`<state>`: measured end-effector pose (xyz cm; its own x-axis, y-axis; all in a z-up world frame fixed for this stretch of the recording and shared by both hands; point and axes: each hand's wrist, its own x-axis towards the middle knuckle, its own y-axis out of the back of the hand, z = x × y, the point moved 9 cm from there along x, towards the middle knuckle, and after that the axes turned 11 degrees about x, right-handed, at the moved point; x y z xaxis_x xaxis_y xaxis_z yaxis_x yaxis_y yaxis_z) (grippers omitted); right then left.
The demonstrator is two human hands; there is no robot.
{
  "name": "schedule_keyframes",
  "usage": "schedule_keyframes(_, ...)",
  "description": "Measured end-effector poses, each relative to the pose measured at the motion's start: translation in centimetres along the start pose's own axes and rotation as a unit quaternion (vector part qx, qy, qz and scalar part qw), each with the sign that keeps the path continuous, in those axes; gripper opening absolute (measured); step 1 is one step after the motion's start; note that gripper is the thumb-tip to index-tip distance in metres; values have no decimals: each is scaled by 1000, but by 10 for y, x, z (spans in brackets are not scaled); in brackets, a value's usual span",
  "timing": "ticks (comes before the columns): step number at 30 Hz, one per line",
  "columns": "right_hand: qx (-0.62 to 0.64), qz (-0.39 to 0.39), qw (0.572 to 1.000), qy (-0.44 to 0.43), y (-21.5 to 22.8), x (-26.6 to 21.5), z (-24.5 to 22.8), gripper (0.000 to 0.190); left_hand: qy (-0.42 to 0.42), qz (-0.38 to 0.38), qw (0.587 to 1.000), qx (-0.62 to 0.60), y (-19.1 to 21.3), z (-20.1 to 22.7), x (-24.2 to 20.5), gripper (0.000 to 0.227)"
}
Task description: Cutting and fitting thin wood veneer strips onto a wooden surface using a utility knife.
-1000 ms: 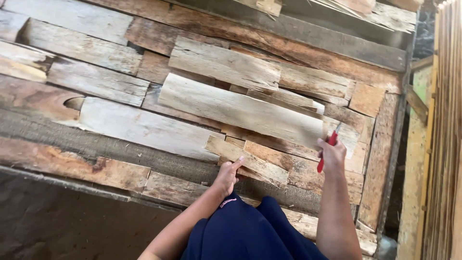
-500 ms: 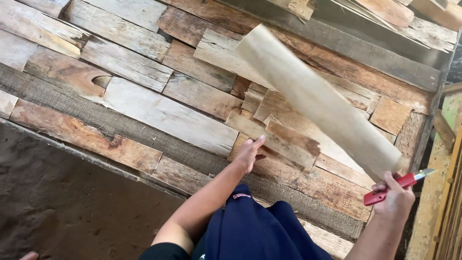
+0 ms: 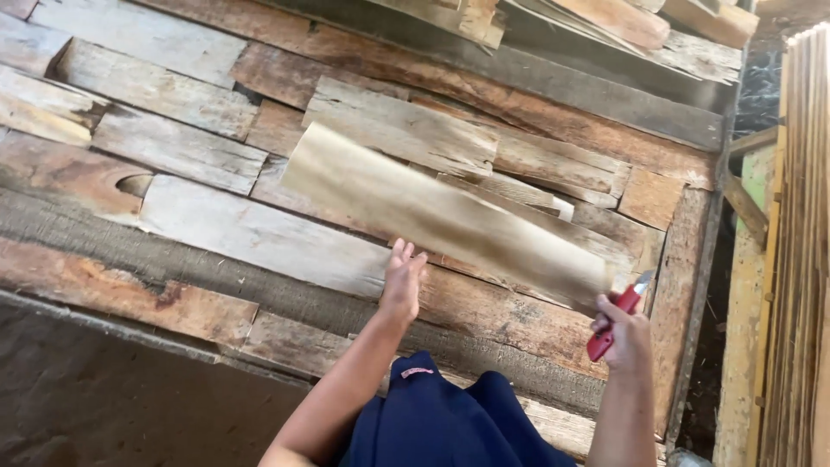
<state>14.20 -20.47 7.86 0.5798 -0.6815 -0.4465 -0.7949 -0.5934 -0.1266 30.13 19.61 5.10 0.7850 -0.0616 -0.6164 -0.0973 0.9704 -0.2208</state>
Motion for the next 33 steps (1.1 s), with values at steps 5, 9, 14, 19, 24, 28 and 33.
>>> schedule_keyframes(5, -27, -13, 999, 11, -10, 10, 8, 25, 66, -25, 987, -144, 23, -49, 40, 57)
schedule_keyframes(9, -126, 1, 990, 63, -3, 21, 0, 28, 107, -25, 980, -167, 35, -84, 55, 42)
schedule_keyframes(14, -386, 93, 908, 131, 21, 74, -17, 24, 105, -21, 988, -112, 24, -50, 23, 79)
schedule_keyframes(19, -426, 53, 886, 176, -98, 45, -65, 30, 90, -40, 993, -70, 16, -38, 11, 91)
schedule_keyframes(24, -450, -98, 844, 275, -239, 70, -62, 23, 87, -41, 995, -16, 15, -40, -3, 86)
schedule_keyframes(28, -393, -200, 889, 126, -329, 64, -33, 27, 139, -11, 990, 3, 6, -61, -1, 57)
schedule_keyframes(33, -542, -231, 741, 322, -394, 138, 24, 34, 84, -76, 994, -4, -17, -67, 21, 33)
